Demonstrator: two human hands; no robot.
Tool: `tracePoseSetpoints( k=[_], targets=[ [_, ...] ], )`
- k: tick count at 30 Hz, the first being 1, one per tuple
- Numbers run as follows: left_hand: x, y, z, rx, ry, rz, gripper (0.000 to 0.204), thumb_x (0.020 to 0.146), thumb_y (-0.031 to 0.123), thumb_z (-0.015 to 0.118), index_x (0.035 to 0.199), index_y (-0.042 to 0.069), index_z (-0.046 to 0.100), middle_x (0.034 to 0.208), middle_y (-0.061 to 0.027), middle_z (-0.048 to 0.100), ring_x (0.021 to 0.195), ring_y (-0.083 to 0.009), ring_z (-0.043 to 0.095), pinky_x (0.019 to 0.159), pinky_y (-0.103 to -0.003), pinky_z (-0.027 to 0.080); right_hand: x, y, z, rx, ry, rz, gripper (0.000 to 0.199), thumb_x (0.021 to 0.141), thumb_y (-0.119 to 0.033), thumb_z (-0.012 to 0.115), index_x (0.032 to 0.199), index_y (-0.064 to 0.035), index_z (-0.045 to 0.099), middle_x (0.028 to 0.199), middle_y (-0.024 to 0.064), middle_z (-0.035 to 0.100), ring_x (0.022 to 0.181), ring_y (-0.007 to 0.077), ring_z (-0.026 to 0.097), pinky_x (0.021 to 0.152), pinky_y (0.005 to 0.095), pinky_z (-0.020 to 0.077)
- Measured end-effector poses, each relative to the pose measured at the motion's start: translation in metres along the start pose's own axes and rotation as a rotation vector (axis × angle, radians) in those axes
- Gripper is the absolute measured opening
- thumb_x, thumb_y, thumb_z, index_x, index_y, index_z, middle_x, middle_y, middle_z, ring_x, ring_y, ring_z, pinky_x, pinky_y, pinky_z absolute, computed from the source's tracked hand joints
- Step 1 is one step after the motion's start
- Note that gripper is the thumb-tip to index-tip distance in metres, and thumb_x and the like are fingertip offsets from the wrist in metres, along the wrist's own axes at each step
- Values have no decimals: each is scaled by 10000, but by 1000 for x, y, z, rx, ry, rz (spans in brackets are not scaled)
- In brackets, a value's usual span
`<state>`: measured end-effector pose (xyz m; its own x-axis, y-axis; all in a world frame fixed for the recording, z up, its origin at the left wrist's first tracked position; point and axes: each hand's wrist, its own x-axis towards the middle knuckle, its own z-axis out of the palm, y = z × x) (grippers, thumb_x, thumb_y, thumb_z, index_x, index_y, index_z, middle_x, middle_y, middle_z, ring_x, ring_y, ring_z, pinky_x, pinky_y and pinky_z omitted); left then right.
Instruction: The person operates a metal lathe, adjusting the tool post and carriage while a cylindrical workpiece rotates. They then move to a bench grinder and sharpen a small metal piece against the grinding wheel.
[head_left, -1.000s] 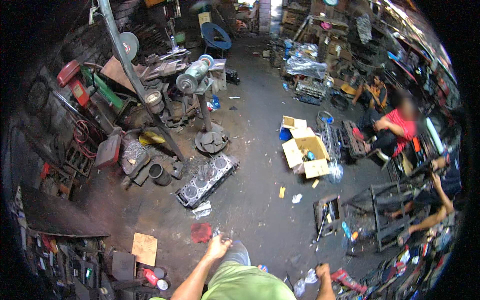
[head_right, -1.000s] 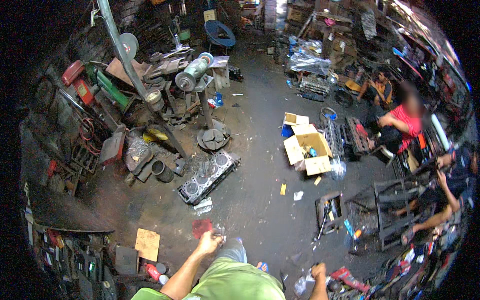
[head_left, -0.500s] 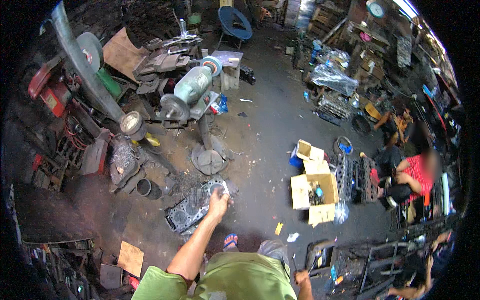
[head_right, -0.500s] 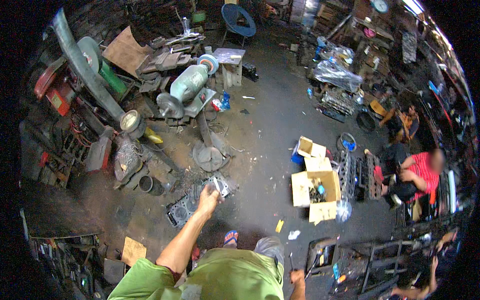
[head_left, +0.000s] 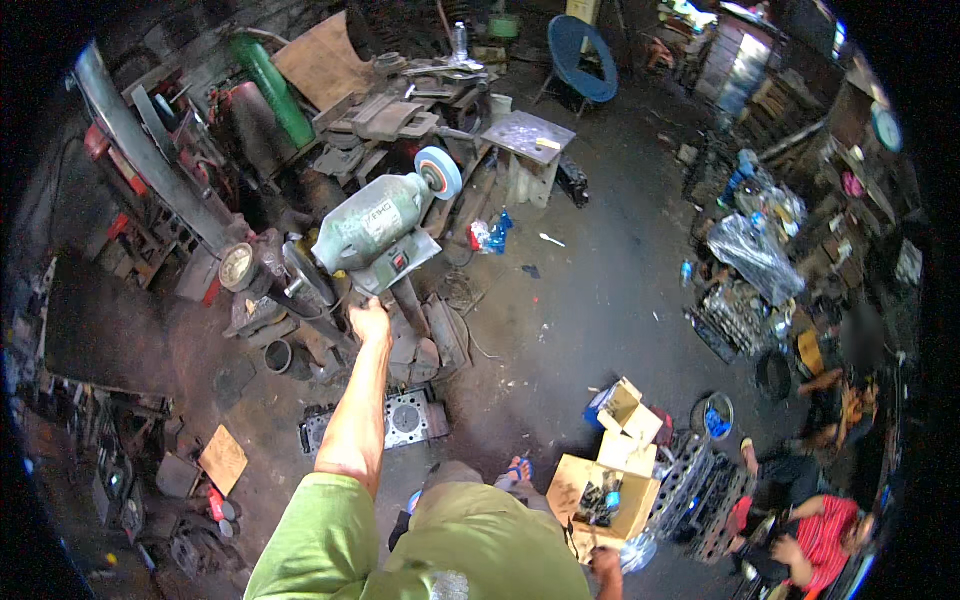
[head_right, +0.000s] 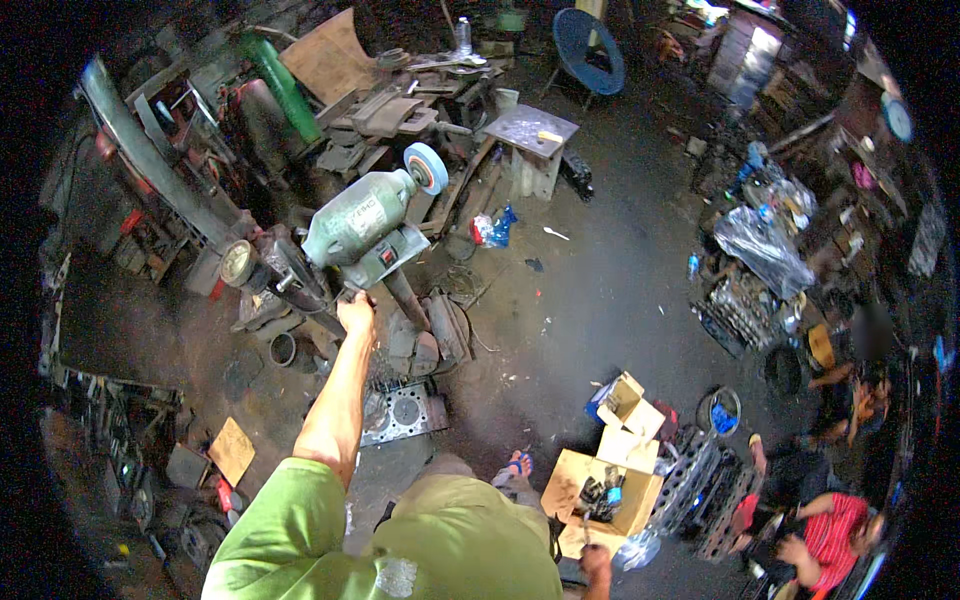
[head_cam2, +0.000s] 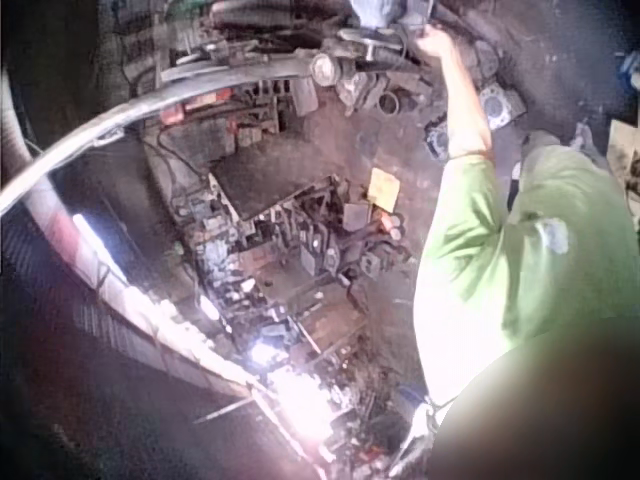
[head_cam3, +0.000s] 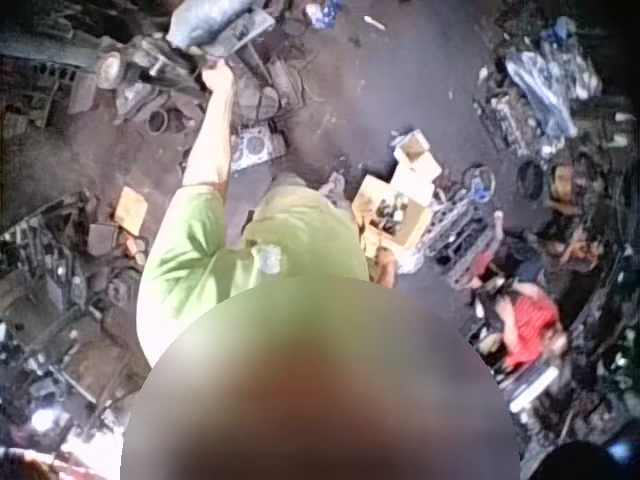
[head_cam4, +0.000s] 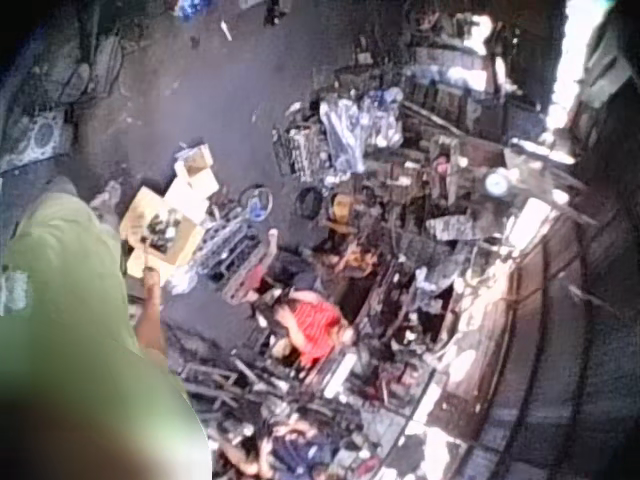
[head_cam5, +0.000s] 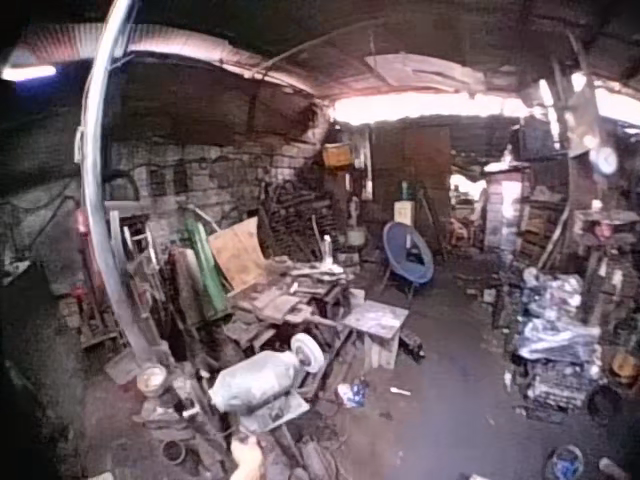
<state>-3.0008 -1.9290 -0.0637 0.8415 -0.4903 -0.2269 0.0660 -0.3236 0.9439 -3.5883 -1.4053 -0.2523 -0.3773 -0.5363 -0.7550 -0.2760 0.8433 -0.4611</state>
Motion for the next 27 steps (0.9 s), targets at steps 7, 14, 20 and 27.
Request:
tracePoseSetpoints(
  k=[7,14,20,27],
  targets=[
    [1,45,29,396,232,230,338,901,240,572,1139,13,651,1060,-267,663,1014,-407,641,879,-466,492,66,-322,-150,25,231,-374,284,837,-90,560,1078,44,623,671,82,617,509,160,557,455,328,448],
    [-8,34,36,261,355,328,454,908,280,579,1257,-9,554,1101,-287,641,1046,-431,617,896,-464,469,86,-531,-120,192,-67,-578,270,888,-68,580,1142,13,628,705,-26,594,550,58,477,482,245,388],
    [-85,22,59,68,194,260,327,958,256,564,1124,-26,557,991,-193,655,897,-271,622,859,-401,477,82,-650,-72,-73,-270,-588,277,898,-109,589,1133,30,636,746,1,607,605,72,495,530,242,406],
    [-69,66,182,-465,-306,-149,620,958,478,523,1388,41,432,1243,-111,572,1086,-204,545,941,-351,416,93,-785,-22,-88,-491,-692,279,951,-184,589,1138,19,626,649,-29,520,560,60,465,490,240,360]
  ],
)
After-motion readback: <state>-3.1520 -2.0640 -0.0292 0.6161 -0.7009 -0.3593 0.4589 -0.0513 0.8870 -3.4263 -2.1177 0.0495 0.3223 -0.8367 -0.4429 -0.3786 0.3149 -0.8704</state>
